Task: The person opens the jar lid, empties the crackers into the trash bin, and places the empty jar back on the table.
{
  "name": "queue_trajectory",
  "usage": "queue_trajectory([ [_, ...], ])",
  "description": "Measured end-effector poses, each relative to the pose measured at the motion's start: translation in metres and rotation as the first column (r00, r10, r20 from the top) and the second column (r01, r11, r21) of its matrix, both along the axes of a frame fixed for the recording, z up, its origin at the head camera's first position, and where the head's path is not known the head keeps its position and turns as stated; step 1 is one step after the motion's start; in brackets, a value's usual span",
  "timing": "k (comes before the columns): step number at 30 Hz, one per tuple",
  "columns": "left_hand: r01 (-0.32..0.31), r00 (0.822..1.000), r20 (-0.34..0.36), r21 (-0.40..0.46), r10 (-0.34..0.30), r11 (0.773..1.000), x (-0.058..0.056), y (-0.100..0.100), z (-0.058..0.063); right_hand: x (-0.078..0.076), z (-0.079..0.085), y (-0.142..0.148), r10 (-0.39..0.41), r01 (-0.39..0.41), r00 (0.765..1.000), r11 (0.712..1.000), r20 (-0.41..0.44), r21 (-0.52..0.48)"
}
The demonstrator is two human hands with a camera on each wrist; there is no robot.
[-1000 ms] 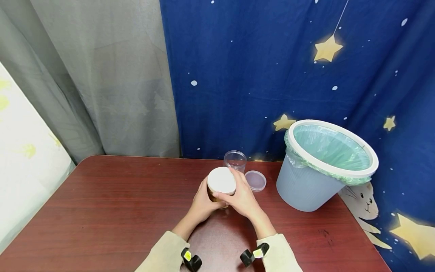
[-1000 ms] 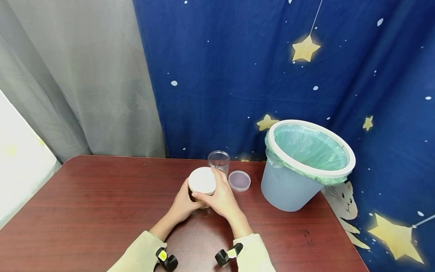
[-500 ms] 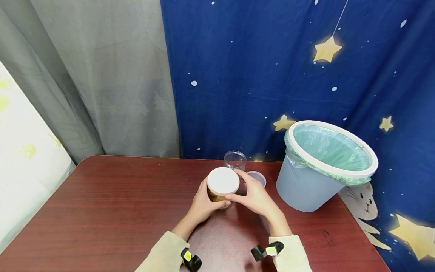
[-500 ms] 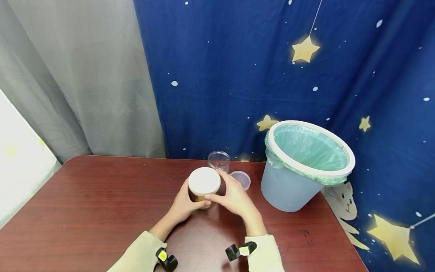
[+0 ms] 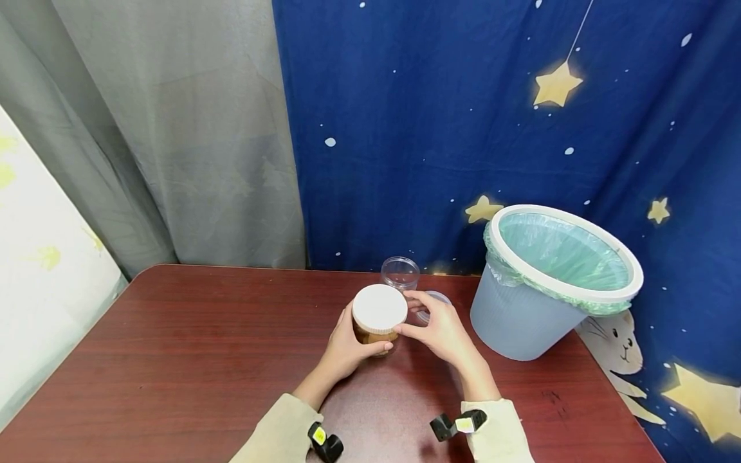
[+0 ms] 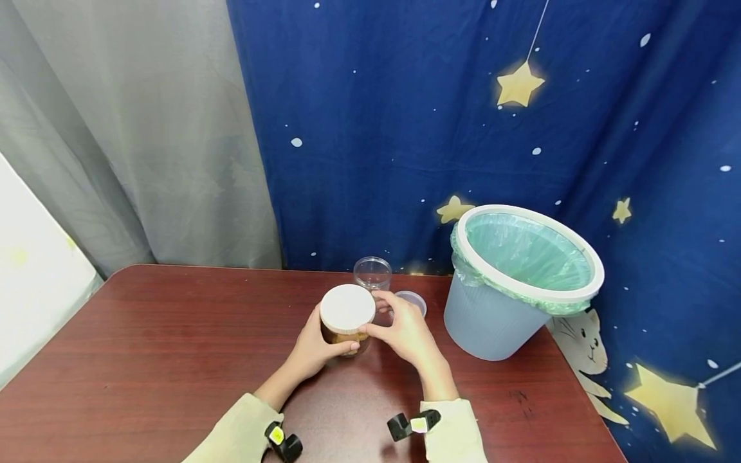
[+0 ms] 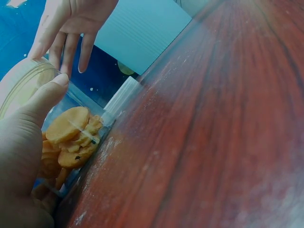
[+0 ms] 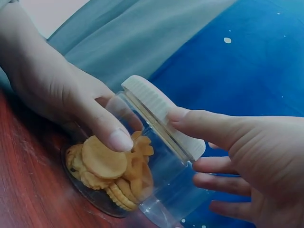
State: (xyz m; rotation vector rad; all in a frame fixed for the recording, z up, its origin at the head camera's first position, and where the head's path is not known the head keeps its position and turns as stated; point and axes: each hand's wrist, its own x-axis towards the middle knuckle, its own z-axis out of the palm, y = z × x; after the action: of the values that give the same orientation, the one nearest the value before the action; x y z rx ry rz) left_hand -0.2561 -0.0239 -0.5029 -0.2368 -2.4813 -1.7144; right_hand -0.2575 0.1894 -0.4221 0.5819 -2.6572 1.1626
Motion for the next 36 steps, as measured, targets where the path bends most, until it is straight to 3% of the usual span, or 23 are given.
queue_trajectory([
  [8, -0.004, 1.000, -0.006, -0.011, 0.004, 1.000, 0.000, 0.000, 0.001, 0.001, -0.007, -0.013, -0.028, 0.029, 0.999, 0.999, -0.016, 0.037],
  [18, -0.001, 1.000, -0.003, -0.006, 0.001, 1.000, 0.000, 0.000, 0.000, 0.005, -0.018, -0.037, -0.054, 0.054, 0.999, 0.998, 0.001, -0.017],
  [26, 0.015, 1.000, -0.007, -0.001, -0.015, 1.000, 0.000, -0.002, 0.001, 0.002, -0.030, -0.053, -0.139, 0.139, 0.990, 0.988, 0.007, -0.063],
  [36, 0.011, 1.000, -0.004, -0.027, -0.011, 1.000, -0.001, -0.002, -0.001, 0.006, -0.025, -0.057, -0.206, 0.203, 0.978, 0.974, -0.022, -0.098],
])
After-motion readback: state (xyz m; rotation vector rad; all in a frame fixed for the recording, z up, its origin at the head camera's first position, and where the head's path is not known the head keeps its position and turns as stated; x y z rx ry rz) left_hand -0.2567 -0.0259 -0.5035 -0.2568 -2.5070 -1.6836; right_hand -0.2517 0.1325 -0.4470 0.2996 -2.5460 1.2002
